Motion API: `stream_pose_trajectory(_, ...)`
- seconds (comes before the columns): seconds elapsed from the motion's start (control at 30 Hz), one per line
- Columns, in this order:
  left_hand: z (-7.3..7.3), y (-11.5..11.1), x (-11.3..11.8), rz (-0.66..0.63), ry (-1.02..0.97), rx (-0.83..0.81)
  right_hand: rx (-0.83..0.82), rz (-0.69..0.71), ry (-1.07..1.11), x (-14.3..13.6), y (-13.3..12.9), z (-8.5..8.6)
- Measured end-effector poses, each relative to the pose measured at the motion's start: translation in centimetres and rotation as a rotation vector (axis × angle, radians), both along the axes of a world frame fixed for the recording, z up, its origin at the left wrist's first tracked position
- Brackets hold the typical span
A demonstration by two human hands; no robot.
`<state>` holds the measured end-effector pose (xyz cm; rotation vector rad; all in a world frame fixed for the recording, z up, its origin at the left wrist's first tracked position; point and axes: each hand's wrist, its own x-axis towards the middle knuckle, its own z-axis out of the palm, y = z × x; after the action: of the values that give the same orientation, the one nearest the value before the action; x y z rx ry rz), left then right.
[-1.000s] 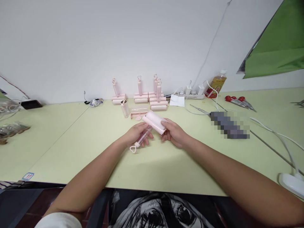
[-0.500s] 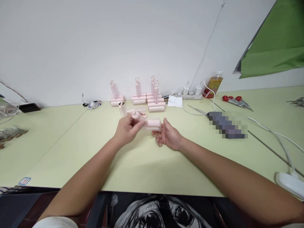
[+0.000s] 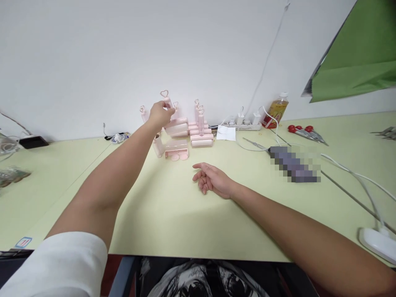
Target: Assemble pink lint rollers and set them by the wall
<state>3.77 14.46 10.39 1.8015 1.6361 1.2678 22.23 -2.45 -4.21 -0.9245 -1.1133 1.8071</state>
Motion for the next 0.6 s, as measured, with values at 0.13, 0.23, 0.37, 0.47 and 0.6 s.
stream_pose_trajectory(0.13,-2.1,3.5,0.3,0.099,0.194,-0.053,0.029,0.017,-0.023,-0.1,0.1,-0.2)
stream_pose_trajectory(0.23,-3.3,5.7,0.8,0.127,0.270,-0.144,0.049,0.040,-0.047,-0.2,0.2,-0.3)
stream_pose_trajectory(0.37,-4.4,7.6,1.7,0.112,0.281,-0.253,0.049,0.048,-0.073,-0.4,0.2,-0.1)
stream_pose_trajectory(0.47,-5.4,8.3,2.3,0.112,0.281,-0.309,0.043,0.051,-0.087,-0.5,0.1,0.1)
stream_pose_trajectory(0.6,-6.5,8.1,2.6,0.137,0.292,-0.306,0.059,0.058,-0.100,-0.6,0.1,0.2)
